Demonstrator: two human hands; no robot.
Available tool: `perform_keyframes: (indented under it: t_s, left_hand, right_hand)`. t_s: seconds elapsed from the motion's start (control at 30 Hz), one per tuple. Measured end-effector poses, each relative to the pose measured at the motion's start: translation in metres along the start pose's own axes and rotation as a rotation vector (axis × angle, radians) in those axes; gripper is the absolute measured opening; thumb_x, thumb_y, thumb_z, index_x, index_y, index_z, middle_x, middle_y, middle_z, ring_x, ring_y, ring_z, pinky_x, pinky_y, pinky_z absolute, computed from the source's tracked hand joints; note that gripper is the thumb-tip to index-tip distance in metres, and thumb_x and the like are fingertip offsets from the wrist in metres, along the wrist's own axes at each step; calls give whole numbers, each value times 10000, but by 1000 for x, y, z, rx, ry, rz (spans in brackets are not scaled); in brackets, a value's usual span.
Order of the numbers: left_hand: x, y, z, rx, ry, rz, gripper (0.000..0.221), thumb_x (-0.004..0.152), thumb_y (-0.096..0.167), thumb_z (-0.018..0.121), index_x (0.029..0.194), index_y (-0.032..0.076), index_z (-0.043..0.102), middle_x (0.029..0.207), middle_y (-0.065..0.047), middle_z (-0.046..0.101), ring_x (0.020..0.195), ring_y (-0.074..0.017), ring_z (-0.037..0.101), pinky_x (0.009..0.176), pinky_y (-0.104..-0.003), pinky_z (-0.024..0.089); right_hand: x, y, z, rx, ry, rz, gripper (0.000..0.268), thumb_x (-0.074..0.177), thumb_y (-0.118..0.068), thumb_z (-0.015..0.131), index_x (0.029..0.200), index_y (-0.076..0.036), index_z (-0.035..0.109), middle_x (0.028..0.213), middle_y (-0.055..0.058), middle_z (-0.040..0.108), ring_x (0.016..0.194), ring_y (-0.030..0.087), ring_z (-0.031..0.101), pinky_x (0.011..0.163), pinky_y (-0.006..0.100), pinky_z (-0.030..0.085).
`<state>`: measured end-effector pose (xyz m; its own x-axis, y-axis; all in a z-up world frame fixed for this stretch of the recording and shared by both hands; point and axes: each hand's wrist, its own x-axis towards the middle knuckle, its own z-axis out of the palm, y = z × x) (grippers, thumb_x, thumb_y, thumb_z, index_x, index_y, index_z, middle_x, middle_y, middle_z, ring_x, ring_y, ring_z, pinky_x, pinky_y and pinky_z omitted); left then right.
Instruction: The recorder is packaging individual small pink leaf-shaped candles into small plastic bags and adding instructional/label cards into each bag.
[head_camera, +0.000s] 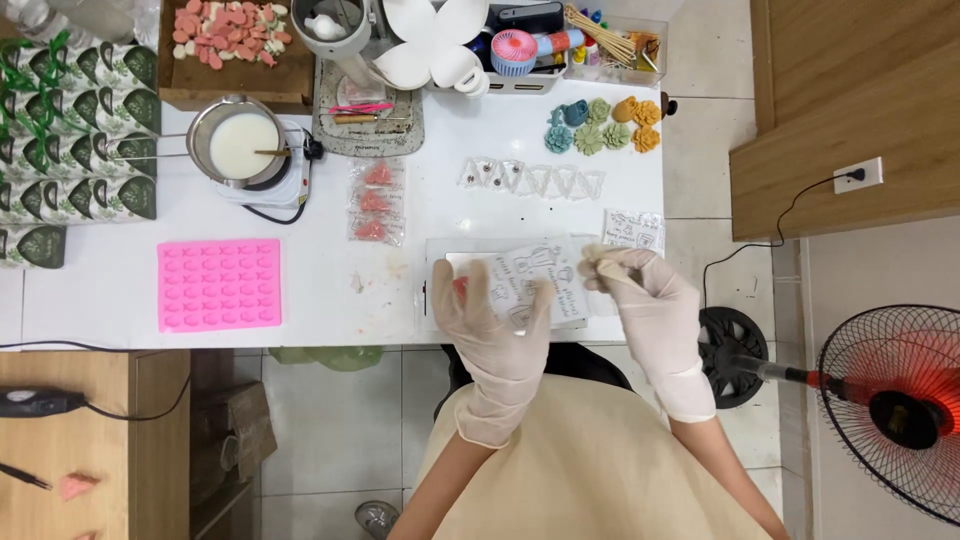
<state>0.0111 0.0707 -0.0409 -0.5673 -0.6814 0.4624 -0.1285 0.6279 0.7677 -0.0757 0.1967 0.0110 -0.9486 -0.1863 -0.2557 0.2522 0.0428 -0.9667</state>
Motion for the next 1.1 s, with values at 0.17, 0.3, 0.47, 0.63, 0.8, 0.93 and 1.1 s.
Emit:
perform_keyframes:
  t_s: [0.17,0.3,0.47,0.63,0.8,0.93,1.1]
  left_hand:
    - [33,27,-30,156,-346,66,840,883,499,723,1559,131,387,1567,-298,292,1470,-541,234,1159,-732,175]
    - [32,17,-39,75,-406,116,803,902,376,700,1572,72,377,1623,-272,259,1506,-507,232,1197,-696,202]
    - [25,1,-41,-26,-286,76,811,891,131,657,1611,100,286,1638,-223,314,1538,-431,315,1255,-504,333]
    - [15,-1,-28,-774,-225,-357,862,946,-41,610,1643,94,121,1655,-187,272,1515,-305,322,1229,-442,319]
    - [19,-24,-1,-1625,-33,-822,820,1053,129,539,1712,147,51,1460,-139,423,1208,-221,488,1031,-382,454]
    - [47,4,-24,-1046,-188,-545,1052,906,31,642,1635,220,-93,1445,-134,420,1137,-204,517,931,-384,496]
    - [61,5,-19,-887,-174,-539,675,1029,102,562,1619,112,235,1616,-188,290,1383,-294,405,1151,-393,378]
  right_hand:
    - [-27,-26,25,-212,-92,-197,123,972,-19,660,1045,47,735,1072,88,778,940,108,718,878,241,576]
    - [-42,-44,37,-556,-73,-367,126,911,-34,736,1022,-4,788,961,27,803,825,57,719,781,208,577]
    - [-44,-34,43,-643,-136,-645,109,930,-45,734,1031,-26,767,968,36,788,826,119,738,782,236,592]
    - [-44,-35,52,-893,-259,-1032,254,850,-105,768,1097,-86,713,1070,48,759,963,253,714,843,348,569]
    - [-41,-32,63,-1047,-362,-1257,494,784,-77,742,1270,-80,654,1136,91,709,1009,281,671,876,391,538]
    - [-34,-31,59,-1043,-410,-1169,491,746,-55,734,1228,-91,648,1105,74,706,1046,291,675,888,398,546]
    - [-28,-18,59,-986,-130,-1035,407,889,-38,778,1270,-116,656,1021,45,682,924,274,651,775,389,531]
